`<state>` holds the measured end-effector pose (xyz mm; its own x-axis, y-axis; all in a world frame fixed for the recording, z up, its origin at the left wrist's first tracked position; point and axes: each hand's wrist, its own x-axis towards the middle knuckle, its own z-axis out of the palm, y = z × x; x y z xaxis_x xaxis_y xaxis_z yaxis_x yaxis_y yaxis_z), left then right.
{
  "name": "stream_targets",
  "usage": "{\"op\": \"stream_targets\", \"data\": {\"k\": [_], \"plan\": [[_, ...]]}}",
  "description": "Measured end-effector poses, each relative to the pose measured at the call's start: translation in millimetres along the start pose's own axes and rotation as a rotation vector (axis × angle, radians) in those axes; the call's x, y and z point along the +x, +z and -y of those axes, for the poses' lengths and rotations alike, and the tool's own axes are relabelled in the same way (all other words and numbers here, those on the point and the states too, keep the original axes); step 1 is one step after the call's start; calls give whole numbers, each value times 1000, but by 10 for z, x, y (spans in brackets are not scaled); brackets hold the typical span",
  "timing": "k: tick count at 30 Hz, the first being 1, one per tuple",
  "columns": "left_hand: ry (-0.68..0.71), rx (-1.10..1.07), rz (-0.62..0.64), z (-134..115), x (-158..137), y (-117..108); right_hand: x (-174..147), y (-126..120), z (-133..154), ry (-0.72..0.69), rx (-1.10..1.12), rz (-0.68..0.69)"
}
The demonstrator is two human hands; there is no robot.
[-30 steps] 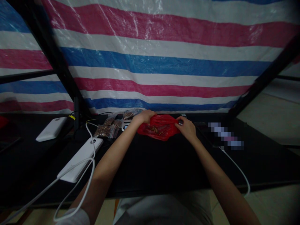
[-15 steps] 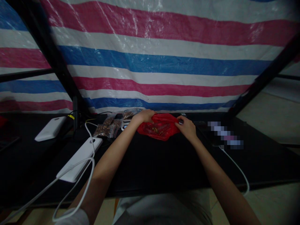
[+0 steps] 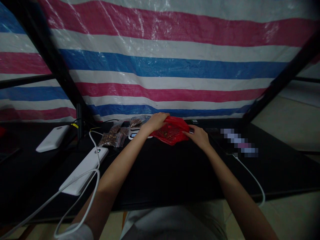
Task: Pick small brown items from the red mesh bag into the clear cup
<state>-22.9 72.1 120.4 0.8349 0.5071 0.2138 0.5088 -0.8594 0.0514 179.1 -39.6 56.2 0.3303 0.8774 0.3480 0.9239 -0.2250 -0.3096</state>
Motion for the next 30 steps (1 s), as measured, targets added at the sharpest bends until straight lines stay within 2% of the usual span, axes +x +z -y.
{"op": "stream_targets", "data": {"k": [3, 7, 13, 18, 25, 27, 30], "plan": [[23, 3, 48, 2, 13, 3, -8, -12, 22, 29, -55, 28], [5, 58, 123, 28, 7, 40, -23, -53, 68, 36, -31, -42], [-55, 114, 72, 18, 4, 66, -38, -83, 91, 7, 43, -114], [-47, 81, 65, -3, 8, 45, -31, -50, 70, -5, 32, -93], [-111, 34, 172, 65, 6, 132, -29, -13, 55, 17, -21, -9], [-101, 9, 137, 87, 12, 175, -24, -16, 51, 53, -29, 14], [-58, 0, -31, 78, 28, 224, -6, -33, 25, 114, -51, 44]]}}
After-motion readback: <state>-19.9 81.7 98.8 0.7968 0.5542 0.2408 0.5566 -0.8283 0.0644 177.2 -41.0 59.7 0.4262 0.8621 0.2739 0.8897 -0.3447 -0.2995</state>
